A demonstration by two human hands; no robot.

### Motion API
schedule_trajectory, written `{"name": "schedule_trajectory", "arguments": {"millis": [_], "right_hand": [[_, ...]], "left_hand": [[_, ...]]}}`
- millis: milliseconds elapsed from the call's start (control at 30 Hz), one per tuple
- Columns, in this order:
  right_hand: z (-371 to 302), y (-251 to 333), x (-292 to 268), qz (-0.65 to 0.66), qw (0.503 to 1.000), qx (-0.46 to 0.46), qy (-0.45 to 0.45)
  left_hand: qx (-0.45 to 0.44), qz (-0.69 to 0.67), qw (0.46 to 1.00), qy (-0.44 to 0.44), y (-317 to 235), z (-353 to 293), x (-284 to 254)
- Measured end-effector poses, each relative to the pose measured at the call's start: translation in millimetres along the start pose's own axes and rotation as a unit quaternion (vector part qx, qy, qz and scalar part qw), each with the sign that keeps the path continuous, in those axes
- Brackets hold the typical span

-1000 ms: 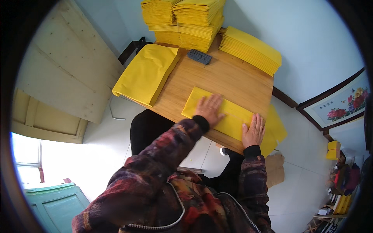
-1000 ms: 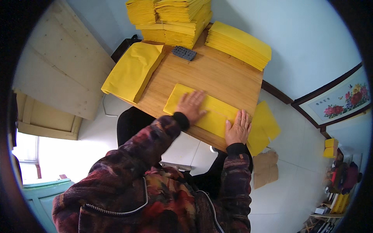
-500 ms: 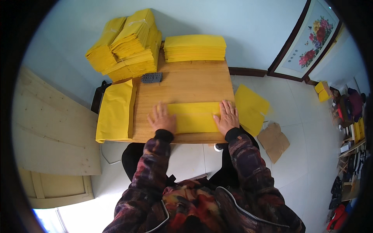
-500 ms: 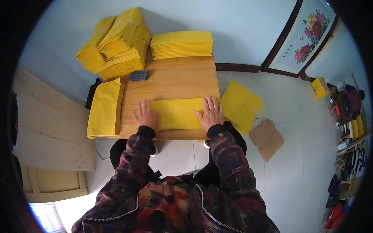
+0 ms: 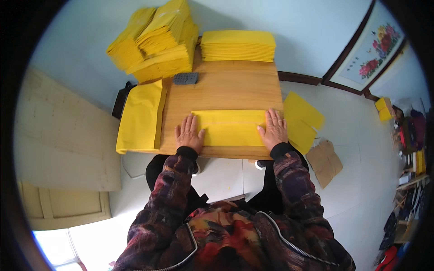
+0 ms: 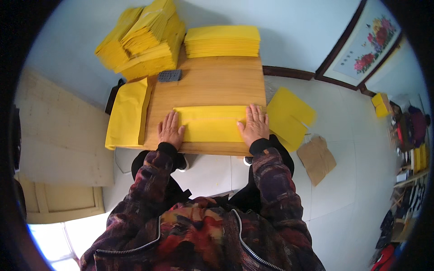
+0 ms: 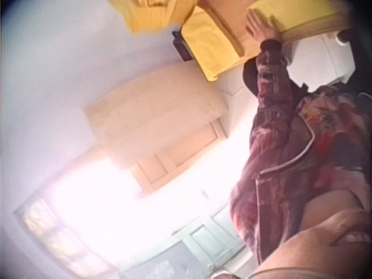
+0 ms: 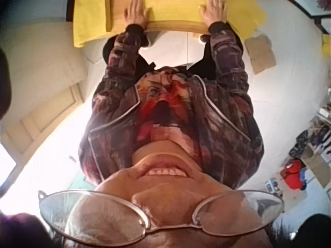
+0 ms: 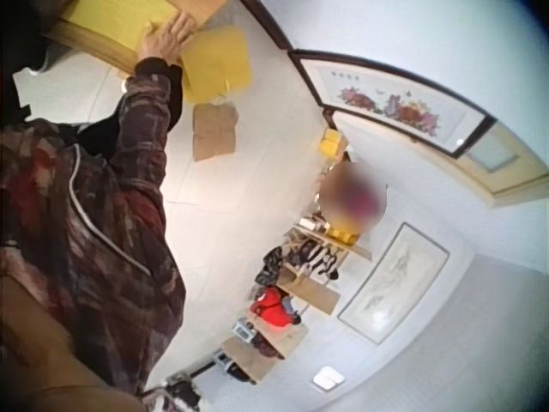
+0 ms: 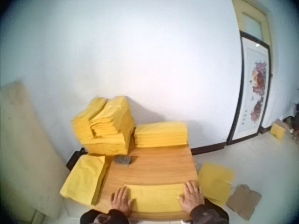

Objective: The person folds yellow paper sheets on a wooden table, aligning edges and pressing creases. The person stacks folded sheets and continues folding additional sheets from a pile.

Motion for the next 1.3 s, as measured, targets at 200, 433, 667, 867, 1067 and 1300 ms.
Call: {"name": "schedule_trajectory", "arguments": {"millis": [200, 433, 667, 867, 1067, 1300], "right_hand": [[2.7, -4.7, 0.8, 0.069, 0.997, 0.010, 0.018], [-10.5, -85.6, 5.7, 0.409, 0.898, 0.138, -0.090], [-15.7, -129.2, 26.7, 0.510, 0.834, 0.188, -0.093], [-8.6, -144.9, 48.9, 0.660, 0.715, 0.228, -0.038], [-11.5, -150.2, 47.4, 0.650, 0.733, 0.201, -0.003], [-28.2, -147.4, 19.5, 0.596, 0.781, 0.172, 0.066]], "left_hand": [[-0.047, 0.015, 0.998, 0.039, 7.8, 2.0, 6.8], [-0.051, 0.006, 0.996, 0.079, 2.1, 4.7, 17.3], [-0.033, 0.005, 0.995, 0.092, -50.0, 21.8, 30.8], [-0.022, -0.023, 0.996, 0.081, -49.7, 25.7, 24.6], [-0.071, -0.110, 0.991, -0.039, -37.1, 26.4, 10.6], [-0.138, -0.178, 0.973, 0.051, -29.2, 32.4, 21.3]]}}
Point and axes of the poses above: each hand's wrist, its own z-axis towards the middle knuckle, its own x-axis out of the palm, y = z × x, the point moved 6 cm from there along z, towards the middle knuckle, and after that the axes turned 8 degrees about x, right-handed, at the moved point
